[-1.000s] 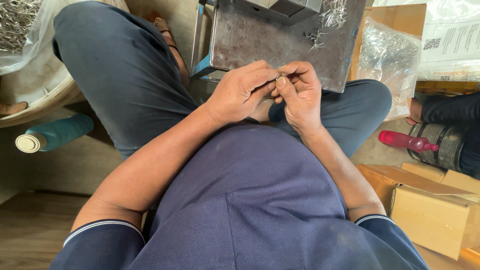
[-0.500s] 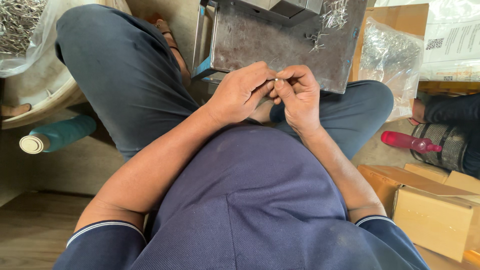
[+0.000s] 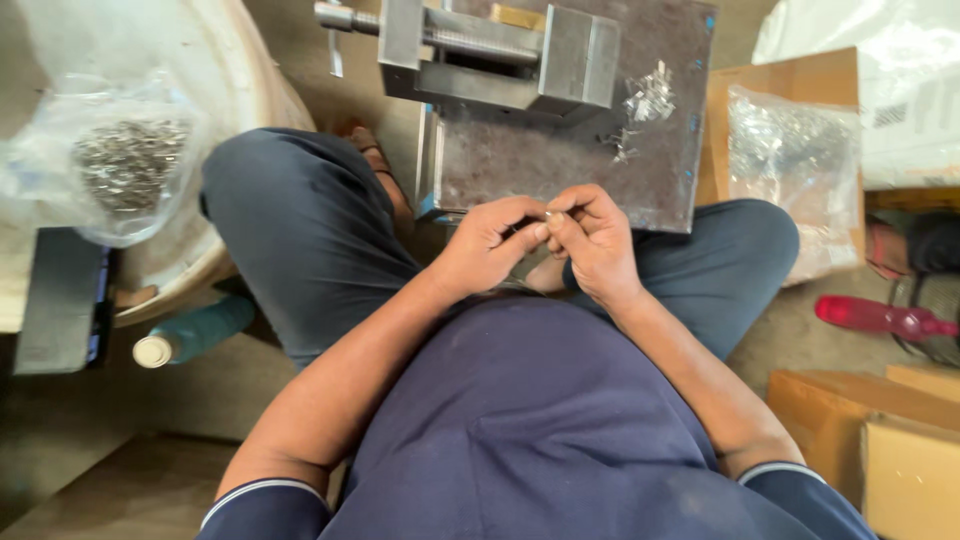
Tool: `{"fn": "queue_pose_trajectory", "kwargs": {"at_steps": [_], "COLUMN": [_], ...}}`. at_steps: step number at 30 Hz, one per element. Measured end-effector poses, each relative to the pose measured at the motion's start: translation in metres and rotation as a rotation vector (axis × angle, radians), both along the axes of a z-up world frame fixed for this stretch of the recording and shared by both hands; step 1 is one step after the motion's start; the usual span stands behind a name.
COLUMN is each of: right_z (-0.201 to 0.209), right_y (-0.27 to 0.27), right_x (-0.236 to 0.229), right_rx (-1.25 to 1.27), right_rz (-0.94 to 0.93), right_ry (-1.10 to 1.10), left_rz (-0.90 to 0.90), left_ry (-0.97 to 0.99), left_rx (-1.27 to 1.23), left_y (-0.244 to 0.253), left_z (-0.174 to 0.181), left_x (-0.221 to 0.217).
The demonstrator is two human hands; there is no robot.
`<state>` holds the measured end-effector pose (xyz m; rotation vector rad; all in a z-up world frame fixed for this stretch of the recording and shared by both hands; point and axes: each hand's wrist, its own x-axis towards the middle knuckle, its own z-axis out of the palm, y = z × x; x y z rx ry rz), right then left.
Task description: The person sits on the floor and assembles small metal hardware components by hand. They pick up individual pieces from a pile on a metal plate, fit them together, and place the assembled items into a white bucket. The person also uses a wooden block to press down on a metal clamp mechanism during the process.
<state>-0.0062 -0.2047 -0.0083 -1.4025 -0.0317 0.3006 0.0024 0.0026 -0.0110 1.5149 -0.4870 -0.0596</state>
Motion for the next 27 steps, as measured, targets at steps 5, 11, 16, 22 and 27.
{"fn": "queue_pose_trajectory", "kwargs": {"at_steps": [5, 11, 16, 22, 27], "right_z": [0.009, 0.028, 0.058, 0.058, 0.009], "right_y": [0.004, 0.005, 0.009, 0.005, 0.001], "right_x": [0.005, 0.014, 0.034, 0.044, 0.047], "right_rx": [-0.011, 0.000, 0.210, 0.004, -0.166], "right_rz": [-0.025, -0.033, 0.062, -0.055, 0.008], "right_ry": [-0.013, 0.031, -0.181, -0.249, -0.177], "left_rz": [-0.018, 0.077, 0.107, 0.580, 0.874], "left_ry": [0.099, 0.142, 0.127, -0.561, -0.820], "left_rx": [-0.109, 0.052, 0.027, 0.365, 0.438], "left_y": [-0.005, -0.013, -0.004, 0.017, 0.031], "left_z": [0.001, 0.016, 0.086, 0.207, 0.303], "left_x": [-0.006, 0.001, 0.016, 0.055, 0.088]}}
